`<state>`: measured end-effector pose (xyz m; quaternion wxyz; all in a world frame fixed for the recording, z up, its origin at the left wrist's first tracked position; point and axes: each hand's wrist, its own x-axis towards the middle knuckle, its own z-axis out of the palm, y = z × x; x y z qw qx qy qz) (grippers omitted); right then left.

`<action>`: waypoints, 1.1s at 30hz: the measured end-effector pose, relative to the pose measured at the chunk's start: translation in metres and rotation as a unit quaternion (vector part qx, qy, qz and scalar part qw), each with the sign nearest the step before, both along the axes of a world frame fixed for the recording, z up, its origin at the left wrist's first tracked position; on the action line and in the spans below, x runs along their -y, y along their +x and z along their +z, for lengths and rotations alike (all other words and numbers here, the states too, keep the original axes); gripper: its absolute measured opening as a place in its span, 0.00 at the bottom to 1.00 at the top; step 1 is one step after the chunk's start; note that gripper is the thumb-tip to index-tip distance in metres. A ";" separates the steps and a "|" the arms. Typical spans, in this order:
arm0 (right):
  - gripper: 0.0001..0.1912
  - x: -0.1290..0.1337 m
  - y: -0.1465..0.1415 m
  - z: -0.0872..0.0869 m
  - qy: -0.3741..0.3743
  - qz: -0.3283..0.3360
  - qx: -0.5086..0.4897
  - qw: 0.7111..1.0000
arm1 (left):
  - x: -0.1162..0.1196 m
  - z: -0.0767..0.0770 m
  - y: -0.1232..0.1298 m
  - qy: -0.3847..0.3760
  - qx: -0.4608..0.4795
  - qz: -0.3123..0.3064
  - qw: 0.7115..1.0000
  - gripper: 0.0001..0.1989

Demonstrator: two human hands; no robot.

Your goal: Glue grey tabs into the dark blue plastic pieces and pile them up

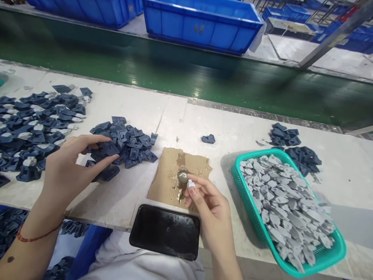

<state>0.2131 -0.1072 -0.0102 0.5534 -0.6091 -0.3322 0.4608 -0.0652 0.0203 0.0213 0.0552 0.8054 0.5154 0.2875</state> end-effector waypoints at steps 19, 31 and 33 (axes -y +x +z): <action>0.09 -0.027 0.018 0.011 0.057 0.115 0.354 0.926 | 0.065 -0.026 0.077 -0.462 0.452 -0.069 0.760 0.16; 0.05 -0.028 0.020 0.000 0.123 0.179 0.455 0.864 | 0.071 -0.038 0.080 -0.482 0.507 -0.058 0.712 0.09; 0.05 -0.027 0.020 -0.001 0.131 0.173 0.462 0.860 | 0.070 -0.038 0.080 -0.470 0.512 -0.058 0.717 0.08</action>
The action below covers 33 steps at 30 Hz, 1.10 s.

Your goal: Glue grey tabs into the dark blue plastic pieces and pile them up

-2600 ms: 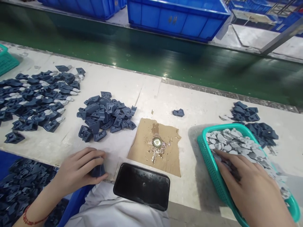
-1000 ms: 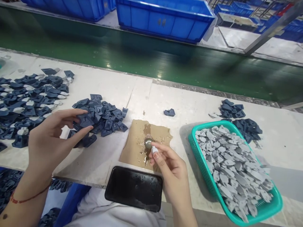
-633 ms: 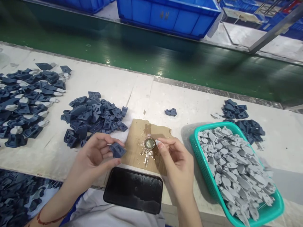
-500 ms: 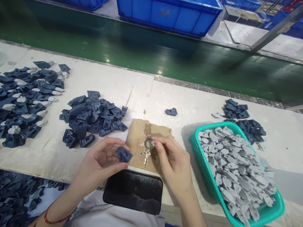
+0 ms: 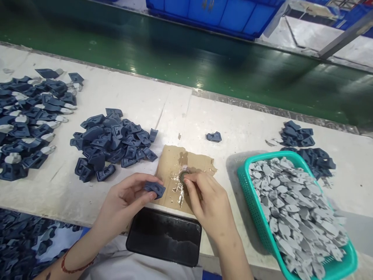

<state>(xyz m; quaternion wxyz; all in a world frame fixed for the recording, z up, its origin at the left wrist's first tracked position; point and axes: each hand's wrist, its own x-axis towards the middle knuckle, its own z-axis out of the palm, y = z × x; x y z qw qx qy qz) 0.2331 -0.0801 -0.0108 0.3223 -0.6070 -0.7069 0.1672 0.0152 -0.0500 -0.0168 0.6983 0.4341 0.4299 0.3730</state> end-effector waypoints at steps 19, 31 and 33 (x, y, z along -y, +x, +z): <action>0.05 0.006 -0.002 -0.001 -0.051 -0.139 -0.179 0.973 | -0.001 0.005 -0.002 0.031 0.022 -0.021 0.999 0.09; 0.05 0.006 -0.011 0.006 -0.080 -0.085 -0.338 0.934 | 0.000 0.010 -0.003 0.110 -0.138 -0.160 0.971 0.12; 0.05 0.007 -0.013 0.005 -0.087 -0.059 -0.321 0.941 | 0.001 0.012 -0.002 0.125 -0.152 -0.183 0.963 0.12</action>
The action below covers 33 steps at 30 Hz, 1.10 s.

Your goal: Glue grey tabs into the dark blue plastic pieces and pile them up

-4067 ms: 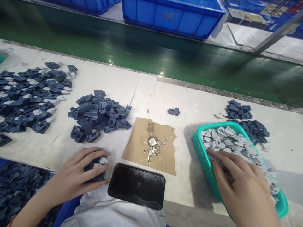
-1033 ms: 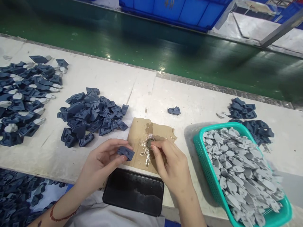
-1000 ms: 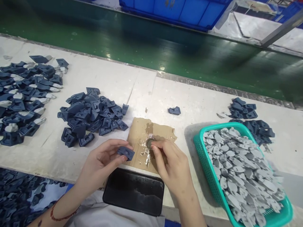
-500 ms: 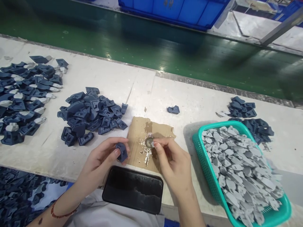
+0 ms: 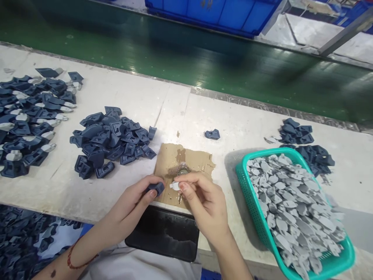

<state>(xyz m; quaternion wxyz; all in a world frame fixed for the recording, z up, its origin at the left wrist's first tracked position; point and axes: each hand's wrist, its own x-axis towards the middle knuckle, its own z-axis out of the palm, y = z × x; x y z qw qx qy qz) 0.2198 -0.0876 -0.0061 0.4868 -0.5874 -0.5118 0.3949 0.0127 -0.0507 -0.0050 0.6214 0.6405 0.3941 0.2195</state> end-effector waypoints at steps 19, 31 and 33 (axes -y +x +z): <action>0.07 -0.002 -0.008 0.001 0.025 0.075 0.085 0.993 | -0.002 0.004 0.003 -0.006 0.003 -0.017 1.000 0.15; 0.08 -0.003 -0.012 0.003 0.012 0.103 0.065 0.993 | 0.001 0.002 0.002 0.030 -0.012 -0.022 0.999 0.14; 0.07 -0.002 -0.012 0.002 0.020 0.094 0.074 0.993 | 0.001 0.003 0.002 0.032 -0.012 -0.018 0.999 0.12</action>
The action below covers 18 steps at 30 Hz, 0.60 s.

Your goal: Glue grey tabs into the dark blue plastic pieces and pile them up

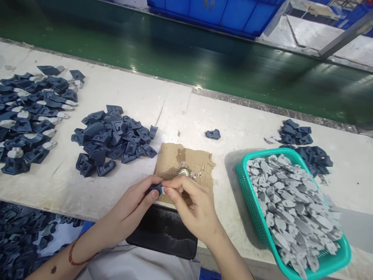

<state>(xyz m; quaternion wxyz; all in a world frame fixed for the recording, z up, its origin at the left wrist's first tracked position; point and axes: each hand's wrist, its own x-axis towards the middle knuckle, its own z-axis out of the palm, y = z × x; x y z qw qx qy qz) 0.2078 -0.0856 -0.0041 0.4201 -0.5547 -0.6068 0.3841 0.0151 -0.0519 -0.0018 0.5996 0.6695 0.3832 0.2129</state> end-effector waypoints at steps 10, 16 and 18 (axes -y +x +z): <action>0.12 -0.008 0.004 0.002 0.159 0.038 0.155 0.974 | 0.002 -0.005 0.001 0.077 -0.005 -0.008 0.997 0.10; 0.16 -0.010 0.001 0.002 0.167 0.068 0.194 0.964 | 0.005 -0.009 0.000 0.100 -0.024 -0.017 0.995 0.14; 0.17 -0.010 0.000 0.001 0.167 0.077 0.198 0.963 | 0.006 -0.010 0.000 0.098 -0.031 -0.015 0.995 0.15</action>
